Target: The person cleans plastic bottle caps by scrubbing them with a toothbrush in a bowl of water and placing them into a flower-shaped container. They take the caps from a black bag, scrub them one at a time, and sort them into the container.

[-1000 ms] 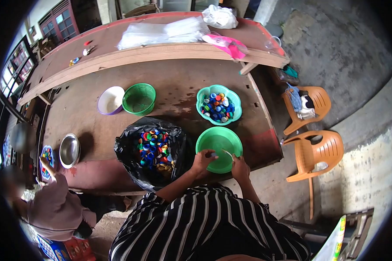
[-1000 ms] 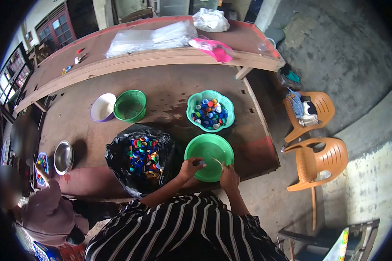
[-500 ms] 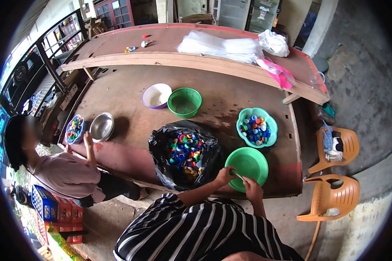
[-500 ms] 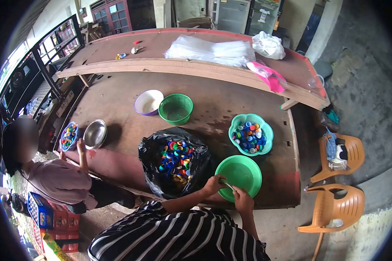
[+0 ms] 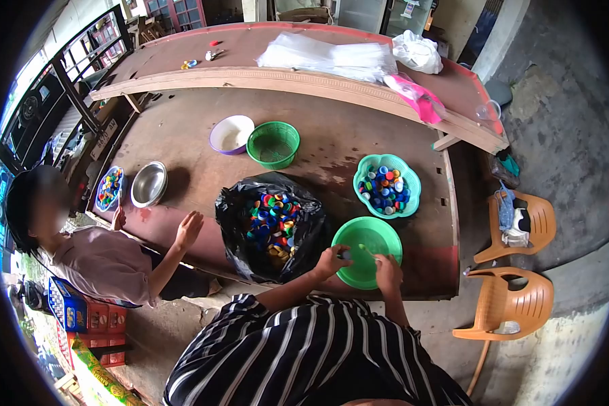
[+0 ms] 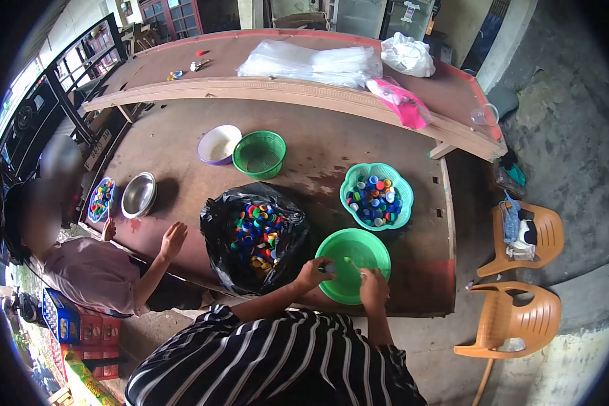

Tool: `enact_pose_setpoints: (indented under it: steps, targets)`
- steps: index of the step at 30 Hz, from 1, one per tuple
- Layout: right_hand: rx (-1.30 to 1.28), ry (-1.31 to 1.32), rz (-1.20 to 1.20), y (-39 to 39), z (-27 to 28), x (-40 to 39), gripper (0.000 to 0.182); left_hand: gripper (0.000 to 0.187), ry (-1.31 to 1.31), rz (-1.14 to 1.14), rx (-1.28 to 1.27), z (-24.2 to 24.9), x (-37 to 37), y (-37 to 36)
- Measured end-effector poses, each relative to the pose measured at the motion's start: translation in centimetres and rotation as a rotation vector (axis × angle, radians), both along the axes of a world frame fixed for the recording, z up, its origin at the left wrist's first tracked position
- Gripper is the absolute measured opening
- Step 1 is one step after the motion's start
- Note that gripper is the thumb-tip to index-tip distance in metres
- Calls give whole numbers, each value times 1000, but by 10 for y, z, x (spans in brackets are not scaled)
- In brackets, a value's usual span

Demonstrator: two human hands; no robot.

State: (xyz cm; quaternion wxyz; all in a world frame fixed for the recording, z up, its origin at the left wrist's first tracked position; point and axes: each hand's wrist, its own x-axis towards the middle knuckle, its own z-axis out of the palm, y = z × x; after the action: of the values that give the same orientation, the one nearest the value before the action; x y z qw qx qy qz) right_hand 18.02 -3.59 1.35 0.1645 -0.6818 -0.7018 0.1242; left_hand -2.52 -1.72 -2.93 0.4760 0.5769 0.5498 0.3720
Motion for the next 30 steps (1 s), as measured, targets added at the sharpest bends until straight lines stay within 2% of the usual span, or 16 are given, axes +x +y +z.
enact_pose_setpoints:
  steps: [1, 2, 5, 6, 8, 10, 11, 12, 13, 15, 18, 21, 25, 27, 29, 30]
  targets:
    - [68, -42, 96, 5, -9, 0, 19, 49, -1, -2, 0, -4, 1, 1]
    - [-51, -73, 158, 9, -17, 2, 17, 48, -10, -3, -23, -9, 2, 0]
    - [-103, -156, 173, 16, -22, 3, 13, 50, -34, 14, 6, -17, 5, 4]
    - [-104, -160, 185, 17, -20, 6, 13, 47, -125, -11, -91, -12, 3, 3]
    - [39, 137, 171, 22, -17, 11, 21, 44, -217, -20, -183, -3, 4, 3]
    - [-72, 239, 172, 23, 4, 10, 28, 34, -722, 127, -404, -1, 11, 0]
    - [-179, 339, 153, 23, 18, 8, 36, 34, -721, 142, -405, -1, 13, -1]
    - [-269, 281, 111, 21, 39, 2, 47, 31, -731, 120, -433, 4, 14, 0]
    - [-273, 282, 120, 23, 31, 2, 47, 30, -744, 96, -460, 7, 14, 1]
    - [-56, 11, 207, 26, 11, 7, 50, 30, -768, 96, -459, 10, 15, 0]
    - [-129, -173, 51, 42, 7, 16, 51, 28, -839, 67, -453, 10, 22, -1]
    - [75, -15, 153, 42, 12, 9, 52, 28, -858, 75, -465, 16, 23, 2]
    - [-78, -141, 160, 48, 4, 8, 53, 30, -852, 94, -448, 17, 20, 0]
    - [-19, -194, 102, 53, 0, 13, 53, 30, -824, 92, -432, 16, 26, 2]
    - [82, -103, 201, 49, 12, 5, 52, 30, -885, 162, -473, 13, 29, -1]
    - [16, -122, 254, 48, 10, 4, 52, 30, -884, 147, -480, 13, 30, -2]
